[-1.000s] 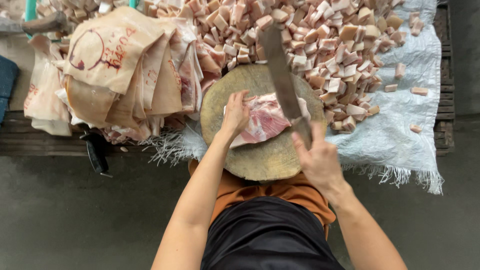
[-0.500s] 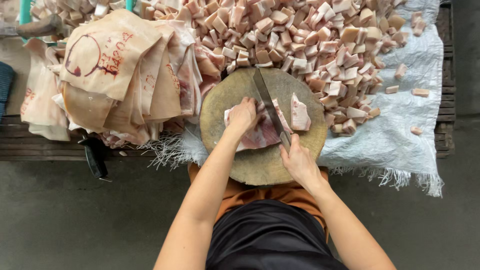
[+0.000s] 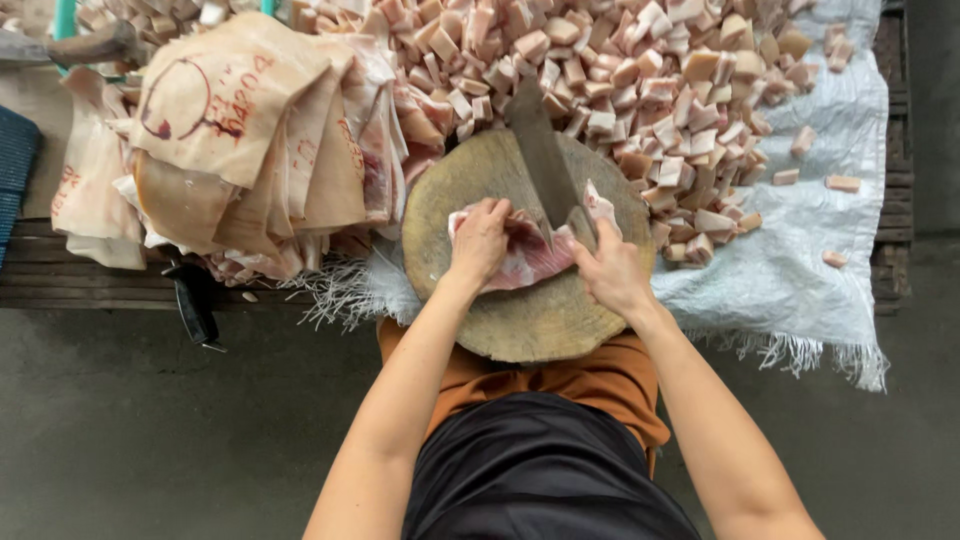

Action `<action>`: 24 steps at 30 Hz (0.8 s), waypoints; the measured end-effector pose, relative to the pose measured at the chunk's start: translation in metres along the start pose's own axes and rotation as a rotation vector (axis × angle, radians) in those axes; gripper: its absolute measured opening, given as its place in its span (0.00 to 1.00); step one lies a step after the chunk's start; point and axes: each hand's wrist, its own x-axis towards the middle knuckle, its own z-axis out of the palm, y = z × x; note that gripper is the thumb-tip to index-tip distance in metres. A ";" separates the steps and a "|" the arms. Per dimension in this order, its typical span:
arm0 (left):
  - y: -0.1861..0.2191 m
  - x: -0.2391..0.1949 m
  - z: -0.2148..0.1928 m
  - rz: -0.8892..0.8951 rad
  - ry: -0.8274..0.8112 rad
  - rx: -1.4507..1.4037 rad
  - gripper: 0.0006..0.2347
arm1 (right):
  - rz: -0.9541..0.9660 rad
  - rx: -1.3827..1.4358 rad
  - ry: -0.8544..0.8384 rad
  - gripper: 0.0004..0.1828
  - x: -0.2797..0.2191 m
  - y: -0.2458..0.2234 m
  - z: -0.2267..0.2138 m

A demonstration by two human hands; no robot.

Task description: The person sits on the floor with a wooden cutting board on their lap and uses a cleaver to cut large sheets of pork belly into small cubes. They repeatedly slice the meat into strips and then dice them, accumulating a large pile of diced meat on a white cloth beside them.

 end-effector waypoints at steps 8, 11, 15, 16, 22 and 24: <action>0.021 -0.022 -0.027 -0.008 0.038 -0.125 0.07 | -0.269 -0.047 0.264 0.18 -0.091 0.029 -0.026; 0.024 -0.021 -0.029 -0.035 0.013 -0.128 0.08 | -0.235 -0.074 0.195 0.20 -0.082 0.062 0.009; 0.018 -0.024 -0.029 -0.002 0.069 -0.155 0.14 | -0.133 -0.282 0.093 0.22 -0.065 0.091 0.034; 0.016 -0.027 -0.029 -0.016 0.081 -0.159 0.12 | -0.121 -0.295 0.104 0.22 -0.070 0.093 0.034; 0.002 -0.005 -0.022 -0.109 0.070 -0.272 0.11 | 0.210 -0.012 0.023 0.22 -0.084 0.053 0.005; -0.001 0.008 -0.013 -0.027 0.032 -0.233 0.13 | 0.188 -0.006 0.046 0.22 -0.085 0.038 0.001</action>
